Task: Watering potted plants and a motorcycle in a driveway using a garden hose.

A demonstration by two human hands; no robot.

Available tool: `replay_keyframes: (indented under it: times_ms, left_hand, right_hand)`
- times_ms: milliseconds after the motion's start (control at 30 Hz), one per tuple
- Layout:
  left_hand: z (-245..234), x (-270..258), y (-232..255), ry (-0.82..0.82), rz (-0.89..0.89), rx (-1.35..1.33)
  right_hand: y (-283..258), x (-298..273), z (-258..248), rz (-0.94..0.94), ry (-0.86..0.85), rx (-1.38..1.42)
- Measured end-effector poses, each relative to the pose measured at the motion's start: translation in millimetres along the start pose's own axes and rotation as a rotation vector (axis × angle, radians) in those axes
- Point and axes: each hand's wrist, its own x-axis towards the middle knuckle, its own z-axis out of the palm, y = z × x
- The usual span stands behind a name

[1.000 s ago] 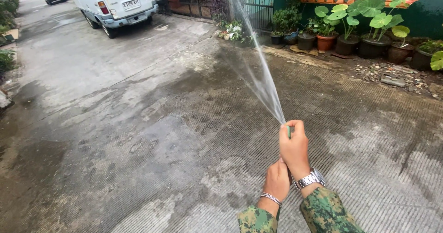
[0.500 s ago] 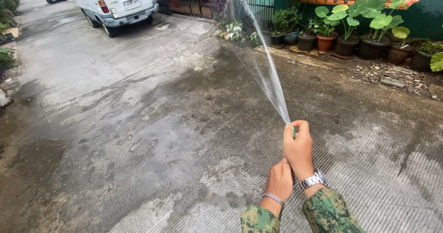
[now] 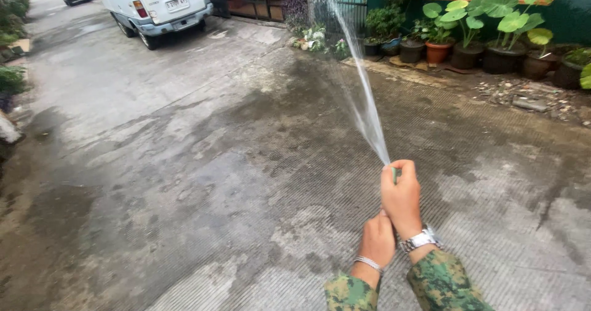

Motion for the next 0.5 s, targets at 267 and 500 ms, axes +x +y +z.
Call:
replay_keyframes:
  times_ms: [267,500]
  left_hand:
    - [28.0,-0.5,-80.5,0.010,0.206,0.412]
    - [7.0,-0.9,4.2,-0.031,-0.135,0.120]
  right_hand:
    - [58.2,9.8,3.2,-0.211,0.037,-0.132]
    - [11.8,2.1,-4.4,0.054,-0.110,0.112]
